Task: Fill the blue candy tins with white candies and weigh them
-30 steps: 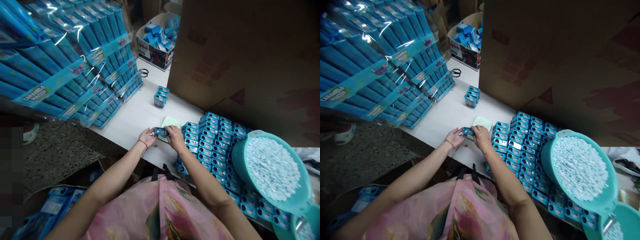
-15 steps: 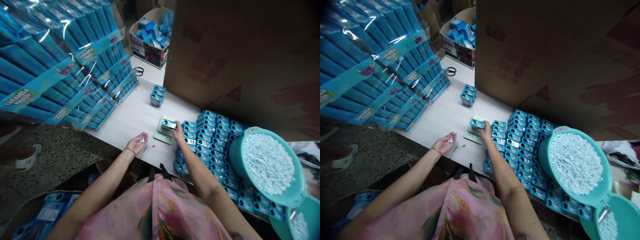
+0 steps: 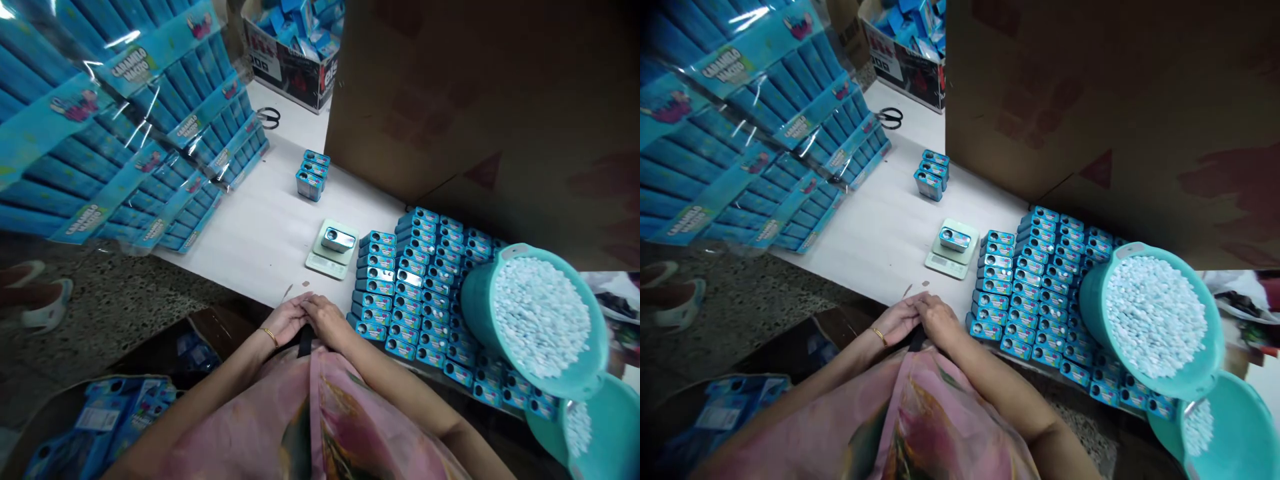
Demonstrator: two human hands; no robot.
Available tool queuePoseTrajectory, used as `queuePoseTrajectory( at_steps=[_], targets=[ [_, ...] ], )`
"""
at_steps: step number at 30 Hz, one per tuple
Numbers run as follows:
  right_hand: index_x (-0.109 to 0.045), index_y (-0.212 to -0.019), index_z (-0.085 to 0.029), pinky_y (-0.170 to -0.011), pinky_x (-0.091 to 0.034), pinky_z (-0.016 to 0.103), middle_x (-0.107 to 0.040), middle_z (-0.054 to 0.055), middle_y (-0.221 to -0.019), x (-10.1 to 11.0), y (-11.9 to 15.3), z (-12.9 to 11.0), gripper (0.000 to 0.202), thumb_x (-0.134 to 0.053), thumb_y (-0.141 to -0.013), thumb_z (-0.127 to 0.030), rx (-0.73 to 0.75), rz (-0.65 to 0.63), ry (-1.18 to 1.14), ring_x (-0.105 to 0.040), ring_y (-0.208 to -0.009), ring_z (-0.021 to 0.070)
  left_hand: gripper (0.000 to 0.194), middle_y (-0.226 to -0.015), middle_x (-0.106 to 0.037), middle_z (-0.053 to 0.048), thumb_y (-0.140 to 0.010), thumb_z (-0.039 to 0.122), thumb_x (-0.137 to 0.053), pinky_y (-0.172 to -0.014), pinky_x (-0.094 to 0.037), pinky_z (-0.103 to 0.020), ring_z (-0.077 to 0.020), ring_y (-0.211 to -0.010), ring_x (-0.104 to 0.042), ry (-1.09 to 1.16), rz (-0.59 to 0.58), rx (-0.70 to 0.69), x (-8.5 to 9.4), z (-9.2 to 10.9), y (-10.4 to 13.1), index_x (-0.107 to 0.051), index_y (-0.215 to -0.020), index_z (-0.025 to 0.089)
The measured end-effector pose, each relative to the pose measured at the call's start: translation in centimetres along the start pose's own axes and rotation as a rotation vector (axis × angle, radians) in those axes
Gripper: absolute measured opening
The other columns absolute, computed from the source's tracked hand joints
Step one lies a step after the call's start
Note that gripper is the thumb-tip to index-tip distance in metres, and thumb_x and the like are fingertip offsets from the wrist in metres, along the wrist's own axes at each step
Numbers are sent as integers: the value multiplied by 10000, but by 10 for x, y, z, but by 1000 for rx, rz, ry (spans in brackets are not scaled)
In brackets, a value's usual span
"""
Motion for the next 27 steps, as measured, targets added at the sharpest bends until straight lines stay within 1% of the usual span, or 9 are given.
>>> queuePoseTrajectory(
  at_steps=[3, 6, 9, 13, 17, 21, 24, 25, 27],
  targets=[
    [-490, -1023, -194, -741, -432, 260, -518, 53, -985, -6, 4, 6, 218, -391, -830, -177, -2, -58, 9, -495, -889, 153, 387, -908, -623, -128, -626, -72, -531, -800, -436, -278, -181, -849, -591, -9, -36, 43, -3, -7, 6, -596, -974, 83],
    [-465, -1051, -211, -689, -433, 245, -504, 46, -994, -9, 6, 6, 233, -388, -831, -191, -7, -93, 44, -508, -843, 146, 359, -864, -623, -121, -625, -53, -558, -802, -432, -288, -192, -850, -589, -15, -62, 83, -5, -10, 12, -600, -955, 83],
    [-475, -1015, -211, -657, -430, 247, -507, 43, -948, -12, 7, 4, 206, -395, -826, -197, -27, -110, 72, -509, -793, 149, 281, -826, -618, -113, -654, -9, -574, -811, -428, -302, -197, -858, -583, -22, -65, 96, -5, -10, 14, -608, -915, 87],
    [-478, -998, -221, -651, -423, 239, -506, 30, -924, -14, 8, 6, 196, -401, -819, -196, -44, -111, 49, -505, -765, 141, 176, -799, -614, -111, -661, 5, -579, -792, -435, -297, -180, -798, -590, -33, -57, 90, -1, -11, 14, -616, -814, 85],
    [-477, -1034, -225, -660, -419, 242, -505, 27, -943, -13, 10, 9, 234, -418, -809, -192, -27, -85, -15, -505, -801, 148, 213, -827, -620, -122, -659, -9, -564, -775, -443, -295, -184, -797, -593, -33, -49, 107, -1, -13, 14, -617, -846, 79],
    [-533, -980, -224, -653, -421, 242, -529, 22, -901, -12, 13, 8, 205, -403, -825, -193, -23, -73, -37, -515, -795, 150, 303, -822, -632, -117, -636, -49, -541, -772, -452, -301, -194, -814, -601, -50, -55, 131, -5, -16, 12, -615, -897, 88],
    [-542, -1015, -243, -705, -427, 233, -552, 16, -891, 4, 14, 10, 217, -430, -830, -235, 29, -27, -119, -524, -819, 137, 285, -798, -638, -117, -639, -48, -546, -751, -468, -293, -180, -755, -615, -46, -46, 128, -5, -18, 9, -611, -883, 85],
    [-540, -1031, -245, -733, -427, 234, -555, 20, -907, 15, 14, 14, 227, -441, -828, -253, 36, 22, -141, -524, -843, 136, 265, -815, -639, -125, -647, -37, -553, -751, -471, -290, -182, -764, -616, -40, -27, 125, -3, -17, 8, -609, -876, 83],
    [-538, -1050, -235, -799, -417, 255, -547, 42, -963, 45, 13, 32, 246, -443, -828, -280, -3, 187, -147, -510, -909, 146, 236, -884, -632, -145, -664, -13, -566, -753, -477, -276, -191, -820, -609, -44, 32, 125, 5, -16, 7, -604, -876, 85]
  ],
)
Point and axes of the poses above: each hand's wrist, its own y-axis away from the middle knuckle, its own x-axis out of the back of the hand, z = x × y, the point moved 6 cm from there along -y, towards the middle knuckle
